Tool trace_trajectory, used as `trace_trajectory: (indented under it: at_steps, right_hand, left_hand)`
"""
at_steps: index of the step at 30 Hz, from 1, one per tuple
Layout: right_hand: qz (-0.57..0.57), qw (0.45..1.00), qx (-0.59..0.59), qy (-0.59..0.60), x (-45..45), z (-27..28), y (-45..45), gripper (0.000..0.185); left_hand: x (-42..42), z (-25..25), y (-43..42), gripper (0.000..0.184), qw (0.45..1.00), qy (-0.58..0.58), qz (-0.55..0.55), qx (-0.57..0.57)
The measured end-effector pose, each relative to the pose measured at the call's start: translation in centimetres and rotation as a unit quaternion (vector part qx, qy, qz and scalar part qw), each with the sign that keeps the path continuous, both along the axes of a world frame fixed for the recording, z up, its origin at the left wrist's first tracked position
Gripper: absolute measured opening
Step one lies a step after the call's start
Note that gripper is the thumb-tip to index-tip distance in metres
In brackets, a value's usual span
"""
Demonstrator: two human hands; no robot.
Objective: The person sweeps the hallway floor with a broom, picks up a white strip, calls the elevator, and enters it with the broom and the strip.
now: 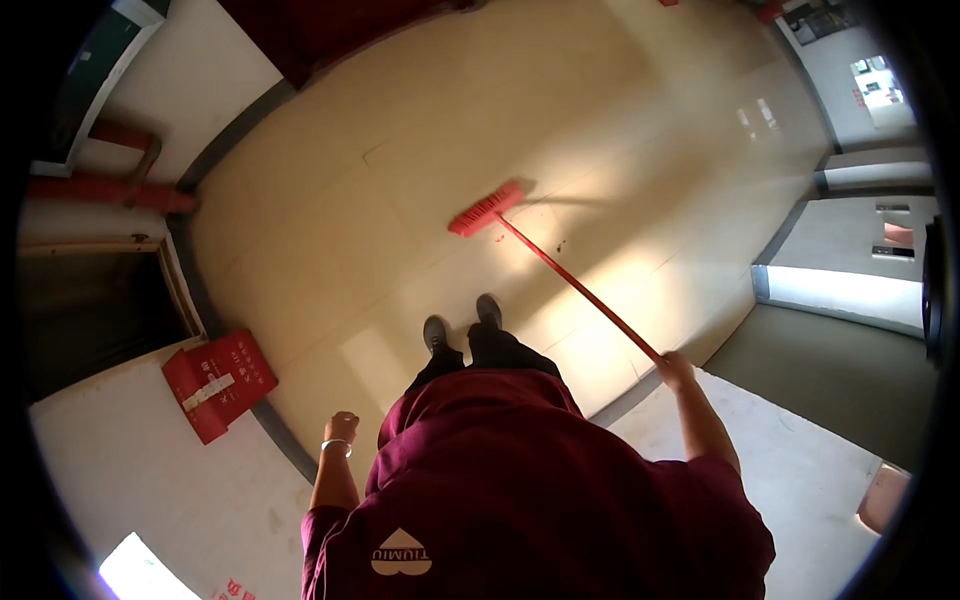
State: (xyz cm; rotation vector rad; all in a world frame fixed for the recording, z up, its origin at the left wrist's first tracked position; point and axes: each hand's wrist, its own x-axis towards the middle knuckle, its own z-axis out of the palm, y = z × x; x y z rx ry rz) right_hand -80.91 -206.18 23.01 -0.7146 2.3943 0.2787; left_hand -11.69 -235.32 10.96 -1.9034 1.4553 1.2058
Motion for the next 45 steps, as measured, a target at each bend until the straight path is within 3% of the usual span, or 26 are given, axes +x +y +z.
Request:
trace_trajectory:
  at_steps: [2,4,5,9,12,13,16,18,20,21,23,24,25,28,29,30,31,32,34,36,38,41,42,44,45]
  right_hand:
    - [-0.003,0.999,0.036,0.022,-0.2,4.7,0.7,0.031]
    - [-0.004,1.0,0.005,0.021,0.4,8.9,-0.1,0.034]
    - [0.017,0.998,-0.057,0.027,0.0,8.1,1.1,0.037]
    - [0.1,0.993,-0.058,-0.019,0.1,4.2,-3.7,0.028]
    - [0.188,0.977,-0.076,-0.06,2.0,-0.6,-11.2,0.027]
    - [0.209,0.97,-0.093,-0.079,3.0,-2.3,-13.8,0.027]
    - [0.256,0.953,-0.089,-0.138,6.7,-4.5,-21.8,0.029]
    - [0.277,0.94,-0.152,-0.132,8.4,-7.2,-24.9,0.028]
    - [0.3,0.933,-0.128,-0.15,8.3,-8.0,-26.6,0.026]
    - [0.315,0.93,-0.105,-0.159,8.2,-8.2,-27.0,0.025]
    - [0.291,0.947,-0.049,-0.124,4.4,-9.5,-24.8,0.026]
    - [0.275,0.956,-0.038,-0.096,1.6,-9.4,-22.9,0.026]
    - [0.358,0.931,0.035,-0.06,-2.3,-11.6,-20.1,0.022]
    - [0.339,0.935,0.101,-0.018,-12.4,-7.6,-12.5,0.024]
    - [0.36,0.928,0.096,0.002,-16.5,-6.7,-9.3,0.034]
    - [0.336,0.929,0.147,0.039,-20.0,-5.7,-7.2,0.046]
    - [0.302,0.942,0.126,0.079,-20.8,-1.5,-6.8,0.057]
    - [0.287,0.947,0.097,0.107,-21.4,1.9,-6.7,0.058]
    - [0.325,0.928,0.079,0.162,-21.2,7.4,-7.8,0.053]
    - [0.334,0.921,0.086,0.18,-19.3,11.3,-9.6,0.046]
    - [0.306,0.94,0.052,0.14,-17.6,13.0,-9.3,0.042]
    - [0.267,0.96,-0.042,0.066,-13.5,7.9,-12.3,0.038]
    - [0.31,0.947,-0.058,0.066,-11.7,4.5,-13.0,0.037]
    - [0.29,0.953,-0.087,0.005,-6.4,-3.2,-15.3,0.039]
    - [0.238,0.964,-0.075,-0.088,-2.7,-6.1,-17.1,0.04]
  left_hand:
    - [-2.1,0.5,1.0,0.027,0.998,0.042,0.011,-0.035]
    - [-6.2,3.4,0.8,0.027,0.985,0.126,0.111,-0.036]
    - [-7.6,3.9,0.6,0.026,0.986,0.125,0.097,-0.046]
    - [-8.9,2.1,-0.2,0.027,0.98,0.171,0.005,-0.104]
    - [-9.5,3.2,-1.0,0.027,0.986,0.131,0.038,-0.092]
    - [-8.3,2.9,-1.1,0.027,0.975,0.158,-0.061,-0.145]
    - [-7.5,3.8,-1.1,0.028,0.965,0.162,-0.068,-0.194]
    - [-7.6,5.2,-0.7,0.028,0.976,0.127,-0.027,-0.176]
    - [-6.6,5.9,0.4,0.027,0.961,0.143,-0.065,-0.23]
    - [-7.5,7.5,1.2,0.027,0.962,0.138,-0.056,-0.229]
    - [-9.2,10.5,2.8,0.026,0.972,0.069,0.159,-0.16]
    - [-8.8,10.3,3.8,0.026,0.97,0.068,0.168,-0.159]
    - [-7.9,10.0,5.3,0.026,0.969,0.056,0.19,-0.149]
    - [-4.2,7.5,10.7,0.025,0.97,-0.001,0.231,-0.08]
    - [-2.4,5.7,13.1,0.025,0.985,0.011,0.155,-0.07]
    - [-2.0,5.2,14.4,0.025,0.987,0.0,0.151,-0.049]
    - [-1.7,4.8,15.6,0.025,0.989,-0.011,0.146,-0.028]
    - [-2.7,5.1,16.2,0.025,0.978,-0.035,0.208,0.007]
    - [-1.7,3.0,17.5,0.026,0.996,0.023,-0.025,-0.081]
    - [-3.1,2.4,16.6,0.028,0.995,0.032,0.072,-0.061]
    - [-2.8,1.2,16.6,0.03,0.993,0.065,0.044,-0.09]
    - [-2.5,-3.2,14.1,0.032,0.987,0.11,-0.01,-0.121]
    - [-2.6,-2.4,12.1,0.032,0.985,0.114,-0.003,-0.13]
    - [-3.3,0.5,7.6,0.034,0.988,0.081,0.11,-0.073]
    - [-3.2,2.4,5.5,0.033,0.982,0.065,0.165,-0.065]
